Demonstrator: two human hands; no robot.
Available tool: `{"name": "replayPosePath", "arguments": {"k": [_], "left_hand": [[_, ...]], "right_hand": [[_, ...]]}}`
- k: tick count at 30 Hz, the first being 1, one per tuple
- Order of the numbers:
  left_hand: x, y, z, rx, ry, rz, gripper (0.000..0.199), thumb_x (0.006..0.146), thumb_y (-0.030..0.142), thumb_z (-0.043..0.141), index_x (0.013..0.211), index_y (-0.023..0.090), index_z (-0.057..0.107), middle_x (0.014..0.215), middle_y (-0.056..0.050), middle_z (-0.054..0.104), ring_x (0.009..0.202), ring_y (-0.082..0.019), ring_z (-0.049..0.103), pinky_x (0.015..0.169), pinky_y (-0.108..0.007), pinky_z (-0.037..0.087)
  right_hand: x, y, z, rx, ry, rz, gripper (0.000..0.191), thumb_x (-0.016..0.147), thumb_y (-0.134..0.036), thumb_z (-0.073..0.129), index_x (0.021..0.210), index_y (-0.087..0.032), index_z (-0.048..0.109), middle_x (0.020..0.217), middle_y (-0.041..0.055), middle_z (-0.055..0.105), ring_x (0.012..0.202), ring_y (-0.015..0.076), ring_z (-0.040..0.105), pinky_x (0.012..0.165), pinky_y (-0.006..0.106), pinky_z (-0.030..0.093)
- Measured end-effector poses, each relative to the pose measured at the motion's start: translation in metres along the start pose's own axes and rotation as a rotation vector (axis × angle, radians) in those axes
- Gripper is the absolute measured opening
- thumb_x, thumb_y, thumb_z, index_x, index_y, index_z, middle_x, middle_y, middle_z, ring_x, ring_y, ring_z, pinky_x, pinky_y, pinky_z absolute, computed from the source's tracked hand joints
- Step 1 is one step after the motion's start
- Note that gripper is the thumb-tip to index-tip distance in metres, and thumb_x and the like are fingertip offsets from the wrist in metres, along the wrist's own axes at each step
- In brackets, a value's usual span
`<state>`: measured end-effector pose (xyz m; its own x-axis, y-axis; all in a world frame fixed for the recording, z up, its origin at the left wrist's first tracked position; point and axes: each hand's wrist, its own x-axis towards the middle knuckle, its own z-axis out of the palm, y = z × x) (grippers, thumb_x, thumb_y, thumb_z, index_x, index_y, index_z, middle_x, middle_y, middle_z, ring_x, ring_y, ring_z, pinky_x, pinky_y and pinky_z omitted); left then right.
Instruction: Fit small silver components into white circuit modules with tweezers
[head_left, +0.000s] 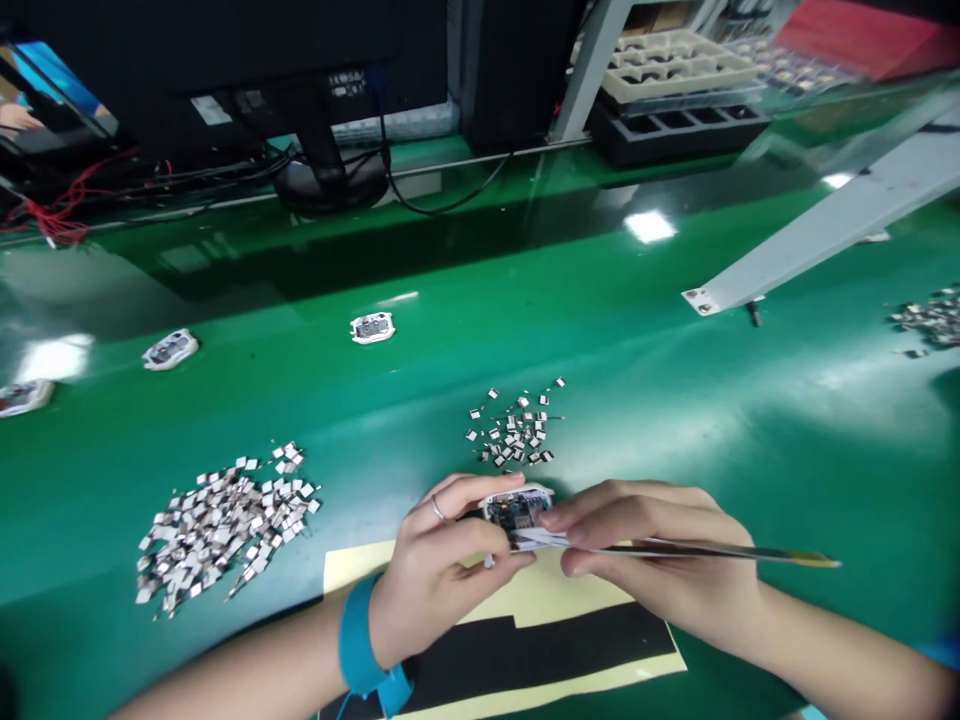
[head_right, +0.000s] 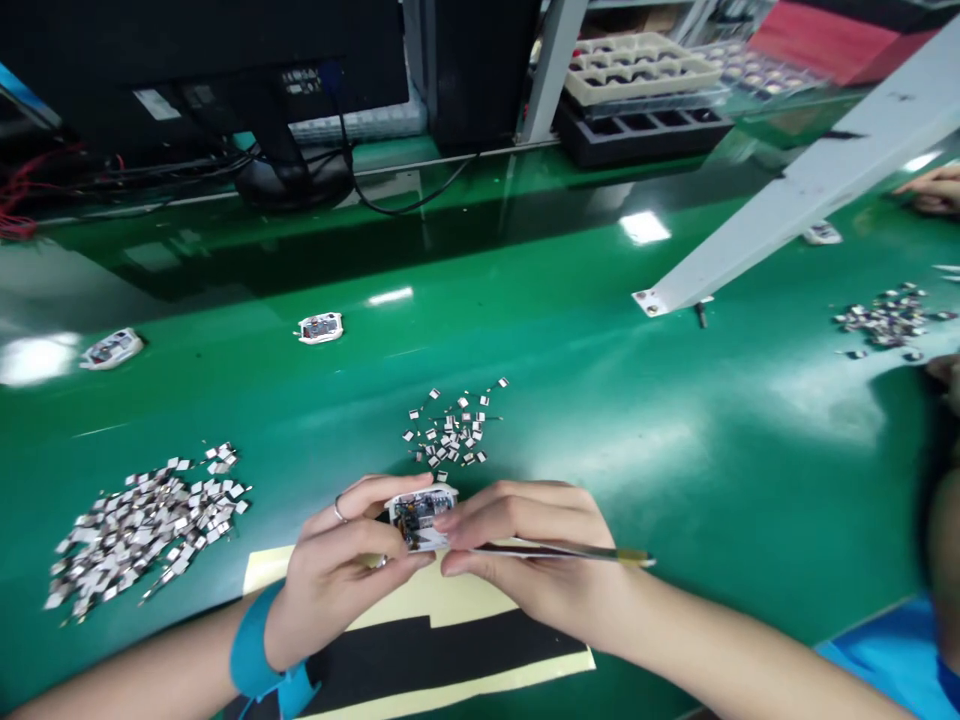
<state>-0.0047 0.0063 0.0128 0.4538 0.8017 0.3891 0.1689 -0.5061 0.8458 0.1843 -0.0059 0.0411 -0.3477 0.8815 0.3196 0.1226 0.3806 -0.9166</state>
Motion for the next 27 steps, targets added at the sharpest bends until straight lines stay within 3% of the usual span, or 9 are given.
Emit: {"name": "replayPosePath", "arguments": {"k": [6, 9, 13, 20, 24, 27], "left_hand": [[-0.002, -0.0002, -0.0009, 0.024, -0.034, 0.015, 0.008, 0.068, 0.015, 0.064, 0.063, 0.016, 0.057, 0.103, -0.007, 0.058, 0.086, -0.016, 0.058, 0.07, -0.026, 0.05], [-0.0027, -0.0004, -0.0011, 0.01, -0.004, 0.014, 0.01, 0.067, 0.014, 0.064, 0.062, 0.016, 0.056, 0.102, -0.006, 0.058, 0.084, -0.015, 0.057, 0.071, -0.026, 0.05], [-0.0047, -0.0015, -0.0005, -0.031, -0.025, -0.009, 0.009, 0.069, 0.012, 0.062, 0.063, 0.015, 0.057, 0.104, -0.007, 0.055, 0.09, -0.017, 0.056, 0.071, -0.026, 0.05], [-0.0055, -0.0028, 0.0008, -0.075, -0.044, 0.022, 0.005, 0.071, 0.017, 0.062, 0.066, 0.015, 0.059, 0.105, -0.009, 0.054, 0.089, -0.018, 0.055, 0.07, -0.029, 0.051], [-0.0034, -0.0023, 0.0002, -0.062, -0.032, 0.006, 0.004, 0.069, 0.016, 0.063, 0.066, 0.016, 0.06, 0.103, -0.009, 0.055, 0.088, -0.018, 0.056, 0.067, -0.027, 0.052], [-0.0024, -0.0022, -0.0006, -0.067, -0.04, 0.018, 0.003, 0.068, 0.014, 0.064, 0.068, 0.016, 0.061, 0.103, -0.009, 0.055, 0.088, -0.018, 0.056, 0.067, -0.027, 0.051]], "right_hand": [[-0.0017, -0.0035, -0.0002, 0.095, 0.076, 0.096, 0.026, 0.065, -0.004, 0.066, 0.083, -0.022, 0.061, 0.08, 0.0021, 0.065, 0.075, 0.0156, 0.062, 0.064, 0.027, 0.054], [-0.0024, -0.002, -0.0026, 0.143, 0.027, 0.154, 0.028, 0.064, -0.007, 0.068, 0.085, -0.023, 0.06, 0.081, 0.0014, 0.065, 0.077, 0.0159, 0.062, 0.066, 0.028, 0.053], [-0.0015, -0.002, -0.0036, 0.069, -0.042, 0.099, 0.027, 0.062, -0.003, 0.068, 0.082, -0.021, 0.063, 0.081, 0.0024, 0.066, 0.076, 0.0161, 0.063, 0.067, 0.027, 0.054], [-0.0016, -0.0055, -0.0004, -0.026, 0.018, 0.001, 0.026, 0.068, -0.003, 0.063, 0.086, -0.022, 0.064, 0.082, 0.0035, 0.066, 0.075, 0.0173, 0.063, 0.064, 0.027, 0.055], [-0.0018, -0.0028, -0.0019, 0.085, 0.054, 0.106, 0.025, 0.064, -0.005, 0.067, 0.082, -0.023, 0.062, 0.079, 0.002, 0.066, 0.074, 0.0168, 0.063, 0.064, 0.028, 0.054], [-0.0028, -0.0011, -0.0044, 0.135, 0.003, 0.156, 0.027, 0.064, -0.007, 0.068, 0.084, -0.023, 0.061, 0.082, 0.0024, 0.065, 0.077, 0.0172, 0.062, 0.066, 0.03, 0.054]]}}
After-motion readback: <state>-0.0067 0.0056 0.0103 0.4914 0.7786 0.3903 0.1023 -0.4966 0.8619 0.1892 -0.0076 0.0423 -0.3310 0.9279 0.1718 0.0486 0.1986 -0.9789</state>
